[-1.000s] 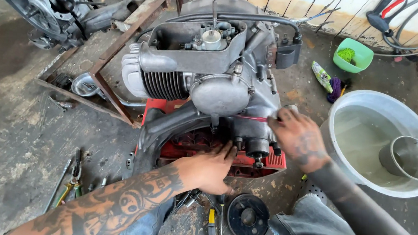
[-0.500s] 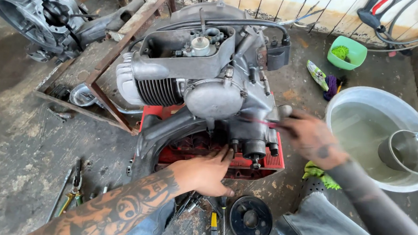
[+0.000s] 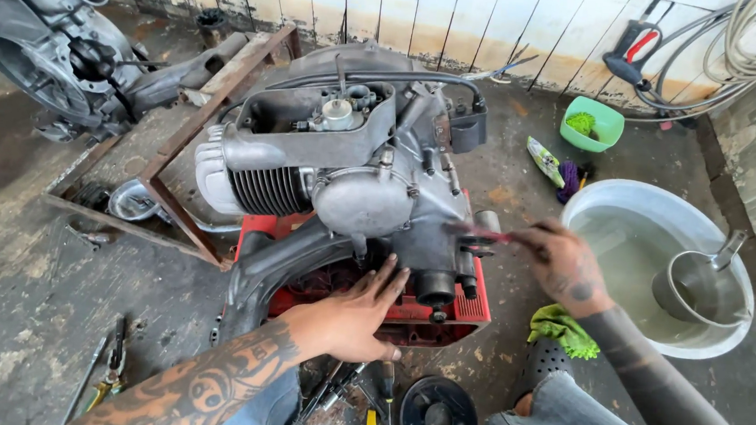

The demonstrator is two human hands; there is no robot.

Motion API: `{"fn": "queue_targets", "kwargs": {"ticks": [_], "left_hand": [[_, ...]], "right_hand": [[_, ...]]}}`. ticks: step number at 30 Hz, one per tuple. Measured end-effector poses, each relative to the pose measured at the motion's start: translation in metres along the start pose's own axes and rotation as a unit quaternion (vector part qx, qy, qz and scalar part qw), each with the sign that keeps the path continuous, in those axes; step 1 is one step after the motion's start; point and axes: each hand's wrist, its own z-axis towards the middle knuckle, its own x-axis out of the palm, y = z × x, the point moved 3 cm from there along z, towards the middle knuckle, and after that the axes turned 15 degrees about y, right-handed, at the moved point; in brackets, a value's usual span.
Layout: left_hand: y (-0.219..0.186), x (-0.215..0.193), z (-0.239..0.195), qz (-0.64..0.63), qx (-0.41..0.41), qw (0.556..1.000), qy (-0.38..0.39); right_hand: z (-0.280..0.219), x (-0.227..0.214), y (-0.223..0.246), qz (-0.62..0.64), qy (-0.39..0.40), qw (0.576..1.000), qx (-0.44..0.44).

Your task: Repairing a motorcycle engine by disassembling components and using a screwdriver on the engine casing

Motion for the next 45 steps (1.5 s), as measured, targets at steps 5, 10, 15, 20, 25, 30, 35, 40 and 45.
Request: {"fn": "queue_targets", "kwargs": {"ticks": [5, 10, 15, 20, 25, 30, 35, 40, 45], "left_hand": [[-0.004, -0.002, 0.0, 0.014, -0.008, 1.0, 0.014], [-0.004, 0.004, 0.01, 0.016, 0.016, 1.0, 0.013], [-0.005, -0.002, 0.001, 0.022, 0.003, 0.999, 0.037], [0.003, 0.007, 0.014, 0.031, 0.018, 0.999, -0.003], [0.0, 0.004, 0.011, 0.037, 0.012, 0.999, 0.01], [-0.004, -0.001, 0.004, 0.041, 0.003, 0.998, 0.037], [-0.001, -0.003, 0.004, -0.017, 0.034, 0.999, -0.01], [0.001, -0.001, 0.005, -0.022, 0.033, 0.999, -0.001], [0.001, 0.001, 0.012, -0.021, 0.034, 0.999, 0.0]], "right_hand": [[-0.007, -0.006, -0.004, 0.03, -0.058, 0.998, 0.022], [-0.008, -0.012, 0.013, 0.005, -0.07, 0.997, -0.033], [-0.018, -0.017, -0.021, 0.057, -0.111, 0.986, 0.11], [-0.014, -0.019, -0.006, -0.027, -0.074, 0.997, -0.003], [-0.018, -0.029, 0.011, -0.067, -0.099, 0.993, -0.014], [-0.014, -0.021, 0.0, -0.075, -0.076, 0.994, 0.021], [-0.011, -0.024, -0.012, -0.08, -0.052, 0.995, 0.041], [-0.015, -0.019, -0.031, -0.098, -0.074, 0.99, 0.072], [-0.016, -0.027, -0.003, -0.073, -0.012, 0.99, 0.117]]}}
